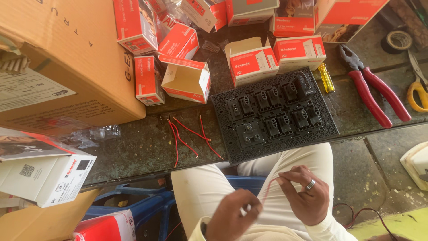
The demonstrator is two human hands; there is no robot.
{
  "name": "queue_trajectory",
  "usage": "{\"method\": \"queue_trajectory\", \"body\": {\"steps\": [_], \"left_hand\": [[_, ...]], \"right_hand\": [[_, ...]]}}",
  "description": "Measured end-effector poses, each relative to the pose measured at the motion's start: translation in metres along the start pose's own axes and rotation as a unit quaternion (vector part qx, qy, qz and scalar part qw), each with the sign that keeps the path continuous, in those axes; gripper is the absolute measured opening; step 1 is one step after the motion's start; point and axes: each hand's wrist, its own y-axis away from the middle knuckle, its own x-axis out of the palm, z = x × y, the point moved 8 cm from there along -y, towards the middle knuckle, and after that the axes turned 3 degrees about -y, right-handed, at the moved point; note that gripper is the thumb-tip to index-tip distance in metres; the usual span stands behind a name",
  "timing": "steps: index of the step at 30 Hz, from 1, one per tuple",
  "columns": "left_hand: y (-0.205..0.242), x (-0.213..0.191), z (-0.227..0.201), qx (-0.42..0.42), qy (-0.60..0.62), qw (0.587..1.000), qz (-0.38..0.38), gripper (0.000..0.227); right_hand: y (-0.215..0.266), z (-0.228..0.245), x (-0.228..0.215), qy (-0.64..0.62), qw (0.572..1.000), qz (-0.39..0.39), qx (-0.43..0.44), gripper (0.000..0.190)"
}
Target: The person connects electrical wires to a switchboard by hand and using a screwdriver. The person strips wires with a pair of pliers and secures the wire ends into the terminals on the back of the switches.
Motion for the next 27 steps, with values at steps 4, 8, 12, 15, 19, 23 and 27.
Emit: {"method": "queue_trajectory", "body": {"steps": [4,8,12,15,19,23,27], "left_hand": [[0.002,0.017,-0.010,-0.041,0.016,0.996,0.082,0.016],[0.000,0.023,-0.014,-0.075,0.030,0.990,0.113,0.016],[0.003,0.030,-0.010,-0.085,0.048,0.986,0.138,0.018],[0.003,0.034,-0.002,-0.056,0.120,0.978,0.161,0.017],[0.004,0.029,0.009,-0.020,0.205,0.963,0.176,0.018],[0.004,0.021,0.019,-0.031,0.224,0.961,0.161,0.019],[-0.005,0.010,0.031,-0.068,0.191,0.977,0.062,0.019]], "right_hand": [[0.004,-0.003,0.007,-0.082,0.996,0.026,0.028,0.018],[0.015,-0.016,0.018,-0.176,0.977,0.072,0.101,0.015],[0.031,-0.040,0.033,-0.298,0.918,0.108,0.240,0.013],[0.039,-0.057,0.041,-0.321,0.881,0.107,0.330,0.023],[0.037,-0.060,0.040,-0.337,0.876,0.108,0.327,0.029],[0.037,-0.062,0.039,-0.340,0.877,0.102,0.324,0.032],[0.037,-0.069,0.030,-0.329,0.891,0.046,0.311,0.031]]}}
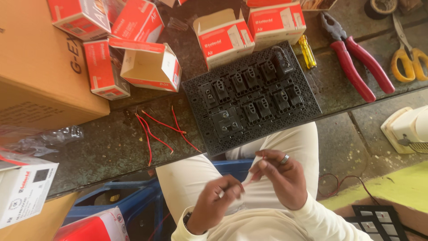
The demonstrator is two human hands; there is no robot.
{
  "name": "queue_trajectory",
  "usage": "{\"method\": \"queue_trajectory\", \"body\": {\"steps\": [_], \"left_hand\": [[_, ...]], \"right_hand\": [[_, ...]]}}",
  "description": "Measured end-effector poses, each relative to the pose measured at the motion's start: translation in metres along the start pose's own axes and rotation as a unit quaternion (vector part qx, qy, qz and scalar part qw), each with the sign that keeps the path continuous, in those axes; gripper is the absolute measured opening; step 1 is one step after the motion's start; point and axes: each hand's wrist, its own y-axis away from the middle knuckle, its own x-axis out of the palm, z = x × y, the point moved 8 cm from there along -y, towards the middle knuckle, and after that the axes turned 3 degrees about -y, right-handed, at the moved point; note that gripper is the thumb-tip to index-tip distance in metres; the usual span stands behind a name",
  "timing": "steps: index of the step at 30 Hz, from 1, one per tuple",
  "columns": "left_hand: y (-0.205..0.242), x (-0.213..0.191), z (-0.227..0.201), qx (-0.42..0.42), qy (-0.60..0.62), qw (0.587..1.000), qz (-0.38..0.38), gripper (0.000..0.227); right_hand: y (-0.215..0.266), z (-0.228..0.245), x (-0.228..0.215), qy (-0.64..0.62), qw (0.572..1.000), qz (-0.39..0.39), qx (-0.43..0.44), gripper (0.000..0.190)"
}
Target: The person connects electrical wires to a switchboard by hand and using a screwdriver. The person strips wires with a pair of pliers and secures the wire ends into the terminals on the back of the switches.
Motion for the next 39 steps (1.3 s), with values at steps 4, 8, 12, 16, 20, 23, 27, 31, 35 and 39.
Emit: {"method": "queue_trajectory", "body": {"steps": [4,8,12,16,20,23,27,31,35,39], "left_hand": [[0.003,-0.017,-0.029,0.090,-0.169,0.969,-0.154,0.016],[0.016,0.000,-0.080,0.298,-0.409,0.834,-0.219,0.033],[0.015,0.008,-0.079,0.297,-0.403,0.829,-0.248,0.025],[0.014,0.007,-0.074,0.275,-0.366,0.856,-0.242,0.014],[0.013,0.006,-0.077,0.266,-0.343,0.871,-0.229,0.014],[0.010,0.007,-0.074,0.262,-0.335,0.875,-0.232,0.009],[0.004,0.004,-0.061,0.212,-0.299,0.907,-0.209,0.008],[-0.004,-0.002,-0.034,0.096,-0.185,0.958,-0.196,0.015],[-0.009,-0.006,-0.005,-0.021,-0.098,0.980,-0.173,0.019],[-0.007,-0.002,-0.008,0.013,-0.130,0.982,-0.136,0.015]], "right_hand": [[-0.001,0.001,-0.014,-0.002,0.998,-0.069,-0.007,0.029],[-0.004,-0.002,-0.021,-0.015,0.996,-0.090,0.017,0.028],[-0.007,-0.014,-0.017,-0.136,0.989,-0.054,0.032,0.029],[-0.004,-0.018,-0.015,-0.122,0.991,-0.047,0.034,0.029],[-0.001,-0.011,-0.011,-0.037,0.998,-0.053,0.005,0.029],[0.001,-0.010,-0.006,-0.019,0.999,-0.044,0.003,0.028],[0.004,-0.003,-0.003,-0.003,1.000,-0.021,-0.008,0.029],[0.005,0.006,0.002,0.040,0.999,0.026,-0.019,0.023],[0.008,0.012,0.021,0.061,0.992,0.102,-0.041,0.018],[0.008,0.014,0.025,0.217,0.966,0.088,-0.109,0.015]]}}
